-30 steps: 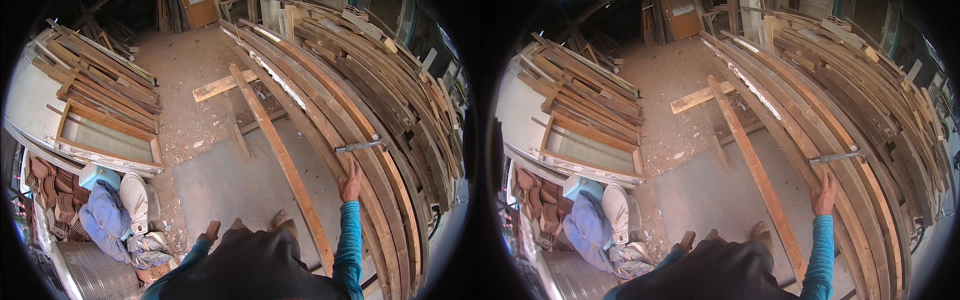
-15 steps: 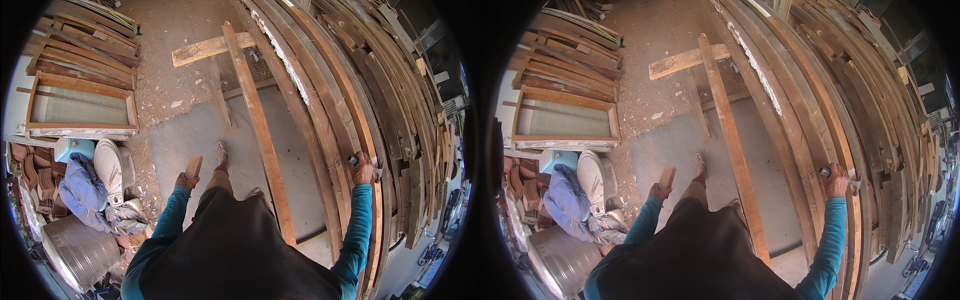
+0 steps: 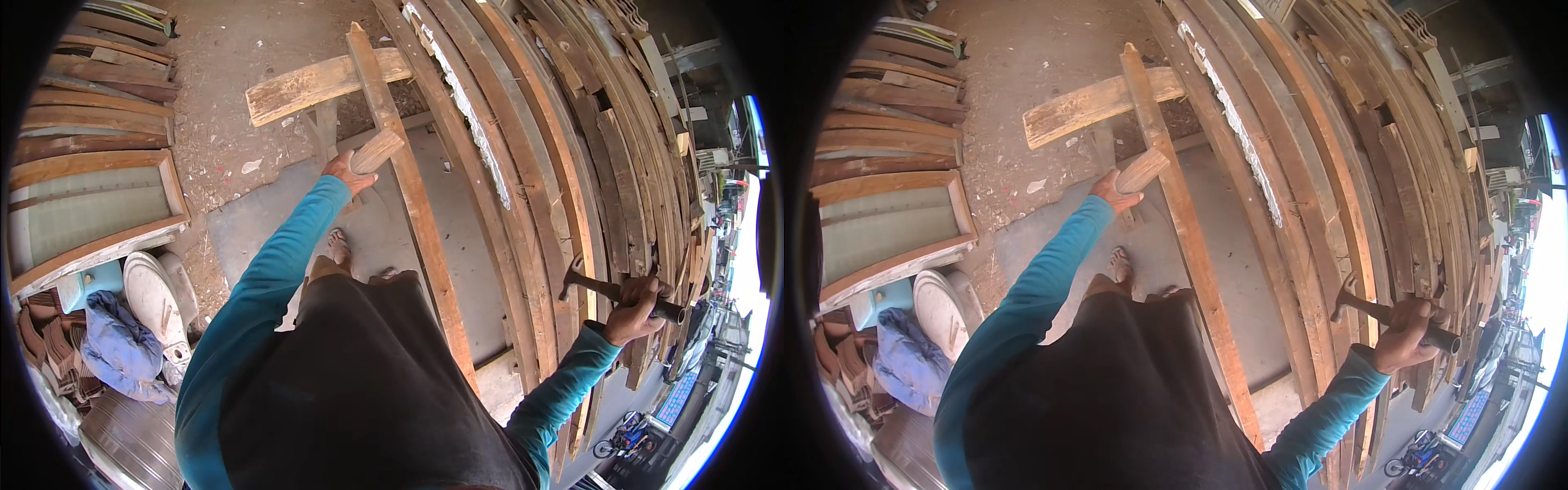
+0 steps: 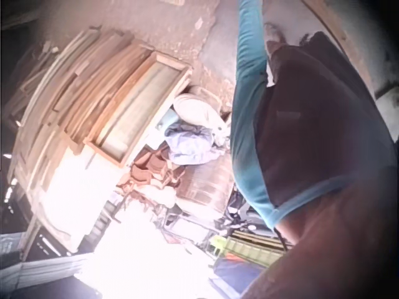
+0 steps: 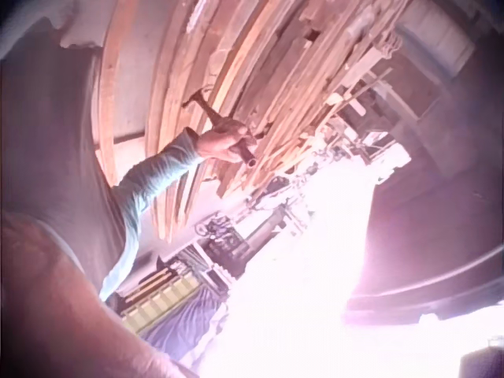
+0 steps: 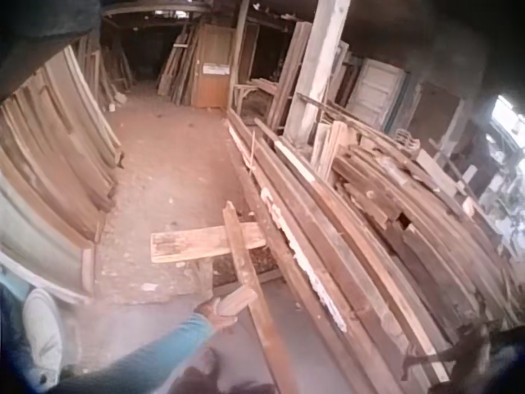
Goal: The person selects a wooden plank from a pile, carries it to a workbench, and extracts nails from it using a hammer. The person then picks up a wooden block, removes nails from it with the hammer, and places the block onto a pile of wood.
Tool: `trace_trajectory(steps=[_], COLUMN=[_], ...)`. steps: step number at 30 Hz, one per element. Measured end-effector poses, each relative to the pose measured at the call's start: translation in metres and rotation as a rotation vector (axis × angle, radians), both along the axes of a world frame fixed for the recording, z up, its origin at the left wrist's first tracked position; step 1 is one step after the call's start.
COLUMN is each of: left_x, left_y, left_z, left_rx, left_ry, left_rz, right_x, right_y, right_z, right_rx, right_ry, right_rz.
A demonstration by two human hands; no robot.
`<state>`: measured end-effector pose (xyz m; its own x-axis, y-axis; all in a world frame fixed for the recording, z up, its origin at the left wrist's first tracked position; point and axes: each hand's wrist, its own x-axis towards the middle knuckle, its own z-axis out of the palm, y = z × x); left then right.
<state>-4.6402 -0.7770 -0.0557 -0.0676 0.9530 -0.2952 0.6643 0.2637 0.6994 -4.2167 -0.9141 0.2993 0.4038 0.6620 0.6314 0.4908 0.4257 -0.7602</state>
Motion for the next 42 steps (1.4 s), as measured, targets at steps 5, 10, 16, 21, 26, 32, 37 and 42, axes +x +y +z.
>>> trace_trajectory(steps=[5,10,16,21,26,32,37,42], left_x=[0.005,0.008,-0.005,-0.030,-0.051,-0.078,-0.099,-0.092], left_y=[0.065,0.081,0.110,0.134,0.157,0.176,0.179,0.181], left_z=[-0.019,-0.010,-0.031,-0.003,-0.015,-0.020,-0.026,-0.029], left_rx=[0.030,0.030,0.019,-0.223,-0.207,-0.256,-0.299,-0.293], left_ry=[0.048,0.108,0.066,-0.044,-0.057,-0.081,-0.115,-0.107], left_rz=[-0.054,-0.118,-0.100,-0.215,-0.232,-0.238,-0.228,-0.224], right_x=[-0.084,-0.153,-0.247,-0.351,-0.435,-0.492,-0.550,-0.551], right_y=[0.069,0.141,0.250,0.356,0.468,0.555,0.555,0.536], right_z=[-0.032,-0.059,-0.068,-0.109,-0.189,-0.290,-0.307,-0.305], right_rx=[-0.072,-0.097,-0.291,-0.594,-0.850,-1.007,-0.851,-0.679], right_ry=[0.242,0.267,0.238,0.122,-0.118,-0.482,-0.835,-0.898], right_rz=[0.358,0.569,0.818,0.665,0.544,0.441,0.462,0.514])
